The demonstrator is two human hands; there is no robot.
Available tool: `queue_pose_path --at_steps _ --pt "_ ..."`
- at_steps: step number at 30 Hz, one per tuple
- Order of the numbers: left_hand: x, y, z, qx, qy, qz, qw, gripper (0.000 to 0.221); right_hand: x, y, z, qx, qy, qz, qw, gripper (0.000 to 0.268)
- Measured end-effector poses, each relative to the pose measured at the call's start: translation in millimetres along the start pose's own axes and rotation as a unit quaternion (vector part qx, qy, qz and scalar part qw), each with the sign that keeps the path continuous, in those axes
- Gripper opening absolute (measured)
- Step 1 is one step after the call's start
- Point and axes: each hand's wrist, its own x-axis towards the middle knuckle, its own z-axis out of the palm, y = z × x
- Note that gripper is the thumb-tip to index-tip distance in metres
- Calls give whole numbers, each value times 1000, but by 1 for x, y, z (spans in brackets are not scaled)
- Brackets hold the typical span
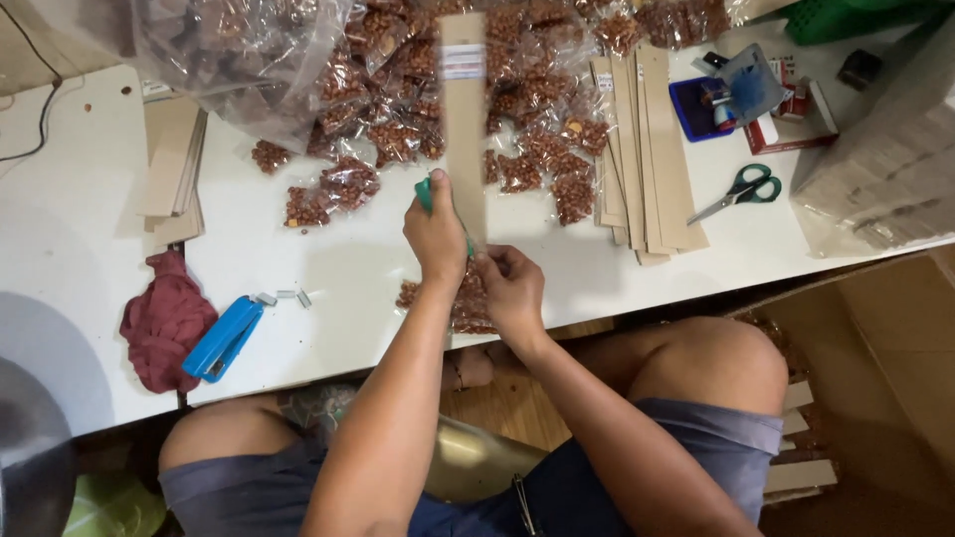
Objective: The person is stapling small plastic bags of peanuts onto cardboard strips to create retail display units.
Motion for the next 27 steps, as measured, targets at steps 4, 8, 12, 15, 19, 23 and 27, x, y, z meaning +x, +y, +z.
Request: queue_pose_path --at_steps 4,8,12,15,19,23,27 --pt "4 -10 -3 -61 -13 -7 998 50 -2 0 6 -25 3 -8 1000 17" --pt "8 -5 -59 336 -126 27 933 33 20 15 -10 -98 35 -32 994 18" --pt "18 -42 -100 433 -205 -34 877 49 34 6 -11 4 27 54 998 32" --pt "38 -50 -97 262 -85 -68 959 38 45 2 -17 112 -3 97 989 28" --pt "21 -1 -66 31 -131 32 990 31 28 -28 -13 218 -22 150 964 47" --pt "11 -5 -45 147 -240 49 958 50 25 -21 -12 127 -19 80 989 20" --pt "0 -21 -45 177 -215 -1 960 58 53 23 -17 125 -35 92 987 10"
